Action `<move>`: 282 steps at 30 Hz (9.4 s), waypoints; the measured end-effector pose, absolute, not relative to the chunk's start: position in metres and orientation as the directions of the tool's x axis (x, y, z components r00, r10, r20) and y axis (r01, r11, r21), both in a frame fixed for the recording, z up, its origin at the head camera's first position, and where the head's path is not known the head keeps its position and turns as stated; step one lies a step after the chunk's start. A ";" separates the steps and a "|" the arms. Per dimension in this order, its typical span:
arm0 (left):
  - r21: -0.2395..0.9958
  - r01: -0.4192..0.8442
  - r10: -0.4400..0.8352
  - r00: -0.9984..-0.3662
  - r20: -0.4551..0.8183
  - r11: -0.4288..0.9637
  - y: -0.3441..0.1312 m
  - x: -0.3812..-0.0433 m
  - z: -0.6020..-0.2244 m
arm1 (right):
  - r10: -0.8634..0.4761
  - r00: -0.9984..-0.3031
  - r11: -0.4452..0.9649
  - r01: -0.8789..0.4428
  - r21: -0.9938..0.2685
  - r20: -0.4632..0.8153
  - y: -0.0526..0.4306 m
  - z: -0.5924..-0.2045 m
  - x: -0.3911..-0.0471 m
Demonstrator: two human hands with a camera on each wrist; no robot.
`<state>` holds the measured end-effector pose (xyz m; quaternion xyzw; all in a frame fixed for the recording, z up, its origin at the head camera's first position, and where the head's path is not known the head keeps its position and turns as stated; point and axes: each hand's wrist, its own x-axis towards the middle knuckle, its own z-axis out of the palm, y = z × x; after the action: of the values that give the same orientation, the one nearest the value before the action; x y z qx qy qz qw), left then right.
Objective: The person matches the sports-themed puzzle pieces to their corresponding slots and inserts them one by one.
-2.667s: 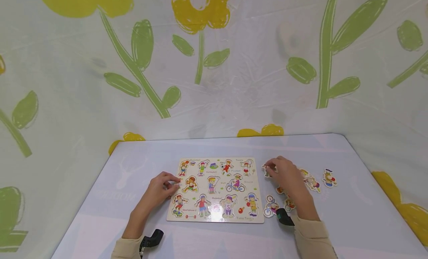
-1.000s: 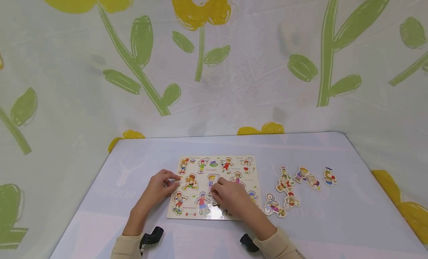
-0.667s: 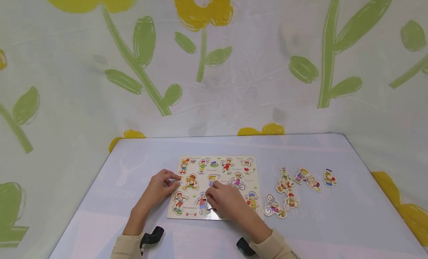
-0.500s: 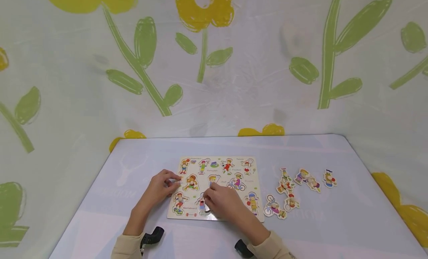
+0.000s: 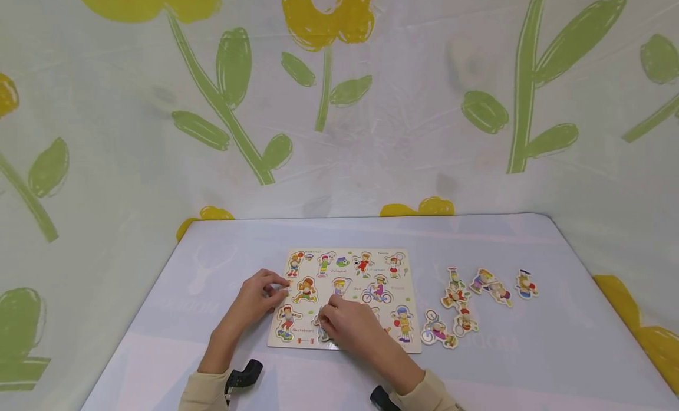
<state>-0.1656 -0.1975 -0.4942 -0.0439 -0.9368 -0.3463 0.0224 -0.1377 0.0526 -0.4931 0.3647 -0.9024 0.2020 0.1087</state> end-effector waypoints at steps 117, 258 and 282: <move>0.650 0.070 0.042 -0.997 0.058 0.756 -0.195 -0.164 -0.492 | -0.338 -0.941 0.848 -0.301 -0.435 -0.008 0.209 -0.445 -0.191; 0.643 0.080 0.046 -0.996 0.070 0.762 -0.196 -0.164 -0.497 | -0.050 -0.991 0.880 0.017 -0.475 -0.128 0.307 -0.463 -0.194; 0.627 0.080 0.049 -0.997 0.067 0.775 -0.195 -0.164 -0.492 | -0.225 -0.974 0.868 -0.184 -0.460 -0.035 0.230 -0.458 -0.197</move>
<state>-0.1636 -0.1949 -0.4921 -0.0341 -0.9418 -0.3335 0.0236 -0.1970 0.2305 -0.4580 0.1060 -0.9656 0.2336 -0.0435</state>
